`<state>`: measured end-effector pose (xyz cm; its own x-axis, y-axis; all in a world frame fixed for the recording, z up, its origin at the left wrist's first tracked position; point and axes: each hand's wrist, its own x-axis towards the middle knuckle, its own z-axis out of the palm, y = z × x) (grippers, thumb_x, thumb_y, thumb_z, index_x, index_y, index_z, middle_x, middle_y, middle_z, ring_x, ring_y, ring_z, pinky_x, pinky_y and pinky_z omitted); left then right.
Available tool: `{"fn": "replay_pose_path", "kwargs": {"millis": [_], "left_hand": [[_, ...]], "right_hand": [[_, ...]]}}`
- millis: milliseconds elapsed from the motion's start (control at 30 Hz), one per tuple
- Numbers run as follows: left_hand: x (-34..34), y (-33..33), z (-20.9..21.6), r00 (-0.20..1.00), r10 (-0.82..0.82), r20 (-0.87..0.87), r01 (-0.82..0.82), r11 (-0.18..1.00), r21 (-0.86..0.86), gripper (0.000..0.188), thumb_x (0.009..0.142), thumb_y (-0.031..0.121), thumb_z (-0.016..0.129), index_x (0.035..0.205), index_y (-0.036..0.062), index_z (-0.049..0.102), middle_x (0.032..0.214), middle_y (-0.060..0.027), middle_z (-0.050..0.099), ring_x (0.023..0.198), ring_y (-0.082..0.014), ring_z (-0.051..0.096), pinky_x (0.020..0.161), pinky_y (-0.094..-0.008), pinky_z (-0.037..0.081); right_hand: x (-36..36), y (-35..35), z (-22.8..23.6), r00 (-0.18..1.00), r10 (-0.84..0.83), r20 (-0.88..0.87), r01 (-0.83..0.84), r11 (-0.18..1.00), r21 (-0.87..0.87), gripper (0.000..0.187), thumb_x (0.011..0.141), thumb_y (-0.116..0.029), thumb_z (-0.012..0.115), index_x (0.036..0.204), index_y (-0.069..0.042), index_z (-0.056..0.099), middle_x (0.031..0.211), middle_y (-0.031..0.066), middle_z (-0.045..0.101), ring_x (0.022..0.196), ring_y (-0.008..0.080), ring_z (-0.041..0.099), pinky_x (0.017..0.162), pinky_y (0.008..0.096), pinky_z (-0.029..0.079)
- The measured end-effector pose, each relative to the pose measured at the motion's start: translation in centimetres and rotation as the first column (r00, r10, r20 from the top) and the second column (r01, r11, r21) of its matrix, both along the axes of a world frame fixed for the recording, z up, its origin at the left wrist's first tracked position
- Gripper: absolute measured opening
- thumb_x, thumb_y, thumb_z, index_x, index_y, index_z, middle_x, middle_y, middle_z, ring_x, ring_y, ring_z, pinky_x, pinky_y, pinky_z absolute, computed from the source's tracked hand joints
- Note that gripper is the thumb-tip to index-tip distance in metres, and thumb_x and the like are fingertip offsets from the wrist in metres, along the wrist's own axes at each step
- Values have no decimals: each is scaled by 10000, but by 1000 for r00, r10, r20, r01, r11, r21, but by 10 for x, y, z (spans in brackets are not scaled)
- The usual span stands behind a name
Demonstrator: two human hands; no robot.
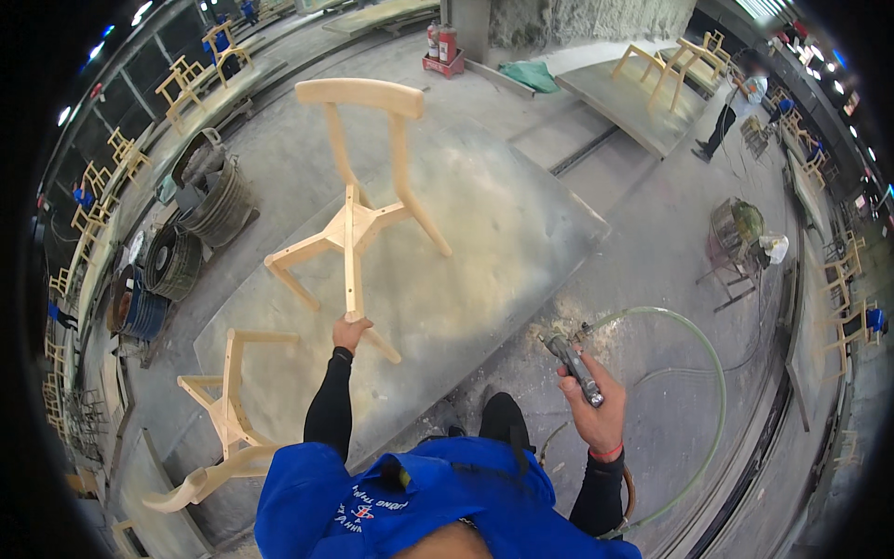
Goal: The person uses a spray gun to apply a light-colored finish to wooden chair frames on a factory floor. They hold each chair with one hand and spray with the other, rotating the chair to cover all sides before setting it down and picking up the next one.
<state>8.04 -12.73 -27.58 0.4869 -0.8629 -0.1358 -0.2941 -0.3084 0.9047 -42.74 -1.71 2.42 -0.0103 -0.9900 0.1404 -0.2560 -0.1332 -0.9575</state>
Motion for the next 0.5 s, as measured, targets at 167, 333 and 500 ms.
{"fn": "replay_pose_path", "kwargs": {"millis": [167, 333, 500], "left_hand": [[22, 49, 56, 991, -2, -134, 7, 999, 37, 241, 782, 227, 815, 913, 26, 787, 863, -42, 743, 760, -154, 699, 616, -318, 549], [29, 71, 104, 978, 54, -201, -49, 998, 29, 271, 819, 241, 781, 993, 34, 785, 898, -58, 747, 790, -162, 713, 624, -328, 563], [12, 61, 115, 961, 161, -223, -177, 983, -55, 422, 879, 285, 776, 1199, 15, 722, 1062, -87, 738, 833, -170, 707, 685, -341, 570]], "right_hand": [[-6, -16, -6, 999, 40, 33, -41, 999, 28, 506, 983, -203, 739, 1391, 63, 602, 1053, 147, 757, 963, 155, 706, 847, 308, 563], [-15, -42, 1, 986, 140, 96, -137, 990, -40, 499, 988, -216, 735, 1383, 61, 608, 1050, 149, 760, 974, 163, 709, 851, 313, 562], [-39, -68, -19, 978, 198, 58, -200, 979, 28, 518, 975, -248, 754, 1367, 62, 619, 1063, 157, 766, 984, 162, 720, 851, 307, 558]]}}
